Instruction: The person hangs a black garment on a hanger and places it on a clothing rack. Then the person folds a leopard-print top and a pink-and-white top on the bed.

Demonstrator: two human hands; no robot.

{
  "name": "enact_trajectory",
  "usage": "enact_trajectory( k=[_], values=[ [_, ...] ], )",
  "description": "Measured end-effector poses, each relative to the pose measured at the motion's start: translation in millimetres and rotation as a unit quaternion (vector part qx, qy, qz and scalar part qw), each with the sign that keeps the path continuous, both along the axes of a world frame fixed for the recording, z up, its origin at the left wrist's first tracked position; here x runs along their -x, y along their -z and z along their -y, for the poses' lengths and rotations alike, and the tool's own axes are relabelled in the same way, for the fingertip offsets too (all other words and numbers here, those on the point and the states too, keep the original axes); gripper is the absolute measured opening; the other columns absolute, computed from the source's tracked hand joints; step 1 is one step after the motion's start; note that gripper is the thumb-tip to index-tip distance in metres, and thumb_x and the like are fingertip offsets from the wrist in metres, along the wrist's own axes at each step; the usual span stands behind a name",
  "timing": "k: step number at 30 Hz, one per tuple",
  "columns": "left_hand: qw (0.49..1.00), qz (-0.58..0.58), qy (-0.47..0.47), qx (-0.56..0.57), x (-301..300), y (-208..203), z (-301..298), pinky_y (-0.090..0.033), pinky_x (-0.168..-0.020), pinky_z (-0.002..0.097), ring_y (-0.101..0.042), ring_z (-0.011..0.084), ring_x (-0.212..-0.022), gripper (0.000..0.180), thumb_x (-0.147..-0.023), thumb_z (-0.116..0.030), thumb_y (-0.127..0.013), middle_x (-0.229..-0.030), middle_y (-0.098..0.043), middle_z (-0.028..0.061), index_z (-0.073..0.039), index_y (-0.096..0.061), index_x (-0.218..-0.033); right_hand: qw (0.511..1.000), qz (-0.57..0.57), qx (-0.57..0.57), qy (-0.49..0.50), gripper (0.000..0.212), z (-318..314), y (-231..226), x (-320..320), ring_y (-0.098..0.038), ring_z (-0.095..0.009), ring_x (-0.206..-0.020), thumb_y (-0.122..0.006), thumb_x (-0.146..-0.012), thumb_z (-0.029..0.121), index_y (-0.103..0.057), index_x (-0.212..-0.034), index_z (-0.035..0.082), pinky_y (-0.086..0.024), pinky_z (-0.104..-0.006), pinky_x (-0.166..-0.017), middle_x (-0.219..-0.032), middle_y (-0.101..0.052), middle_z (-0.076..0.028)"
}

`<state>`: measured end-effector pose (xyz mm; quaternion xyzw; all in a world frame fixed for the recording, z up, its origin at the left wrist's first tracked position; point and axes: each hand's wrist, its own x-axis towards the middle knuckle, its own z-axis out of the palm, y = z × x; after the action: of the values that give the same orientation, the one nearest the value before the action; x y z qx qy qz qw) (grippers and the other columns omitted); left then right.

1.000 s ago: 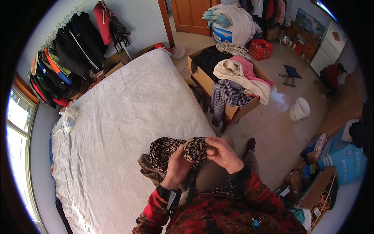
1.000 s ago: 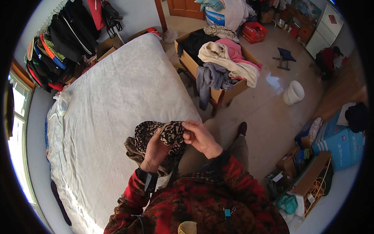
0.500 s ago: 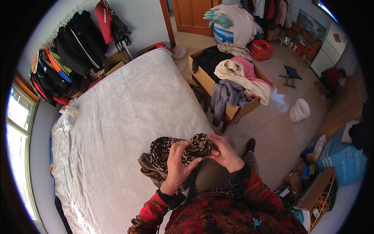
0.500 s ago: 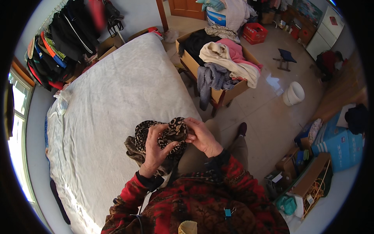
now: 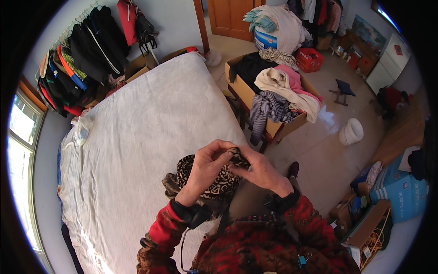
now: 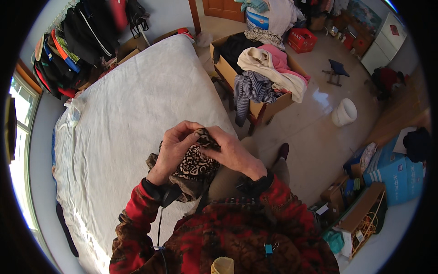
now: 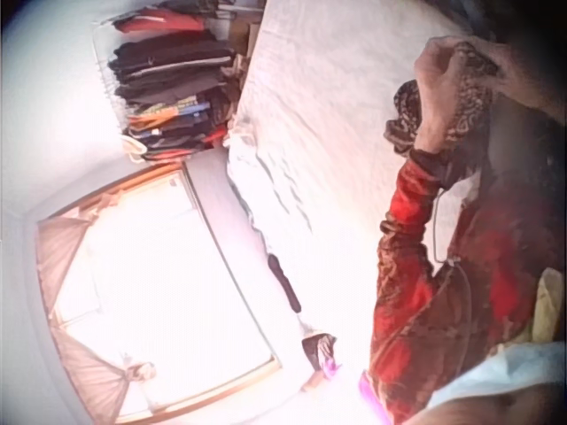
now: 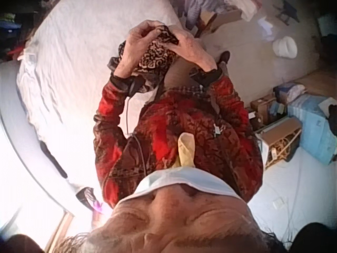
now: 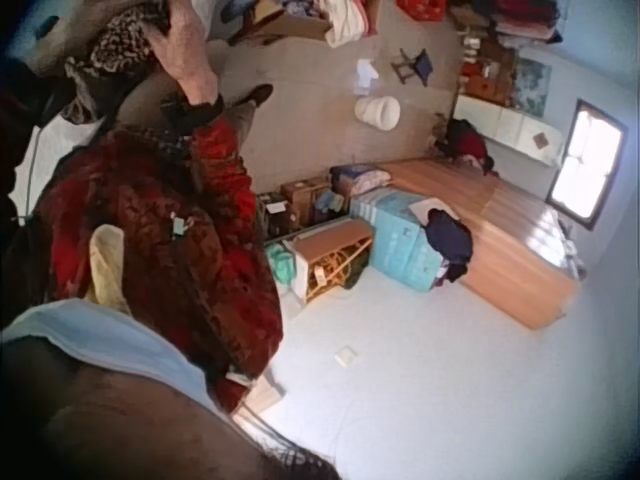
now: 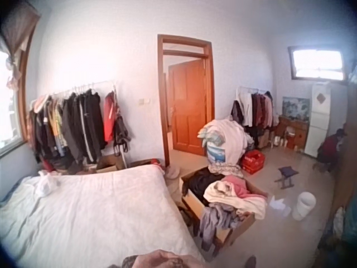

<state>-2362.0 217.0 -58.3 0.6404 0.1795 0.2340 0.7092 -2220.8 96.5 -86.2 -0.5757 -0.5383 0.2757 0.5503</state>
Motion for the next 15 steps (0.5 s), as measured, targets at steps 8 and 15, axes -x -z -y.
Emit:
enact_trajectory(
  k=[8,15],
  values=[
    [0.954,-0.207,-0.198,-0.093,76.0,54.5,-37.5,-0.045,-0.059,0.0238,-0.056,0.0074,-0.064,0.026,-0.094,-0.025,-0.061,-0.067,-0.061,0.0002,0.0,-0.062,-0.089,0.919,-0.206,-0.185,0.28,0.03,41.0,-55.0,-90.9,-0.066,-0.018,-0.079,-0.06,-0.093,0.029,-0.062,-0.101,0.0,-0.056,-0.0324,-0.075,-0.093,-0.065,-0.008],
    [0.806,-0.523,-0.089,-0.263,129.2,140.1,18.0,-0.047,-0.059,0.047,-0.062,0.0382,-0.066,0.06,-0.085,-0.061,-0.054,-0.064,-0.062,0.0187,-0.003,-0.063,-0.071,0.829,-0.165,-0.338,0.414,0.029,83.0,-67.8,-134.2,-0.063,-0.023,-0.099,-0.058,-0.095,0.022,-0.057,-0.108,-0.005,-0.051,-0.0388,-0.095,-0.109,-0.062,-0.014]
  ],
)
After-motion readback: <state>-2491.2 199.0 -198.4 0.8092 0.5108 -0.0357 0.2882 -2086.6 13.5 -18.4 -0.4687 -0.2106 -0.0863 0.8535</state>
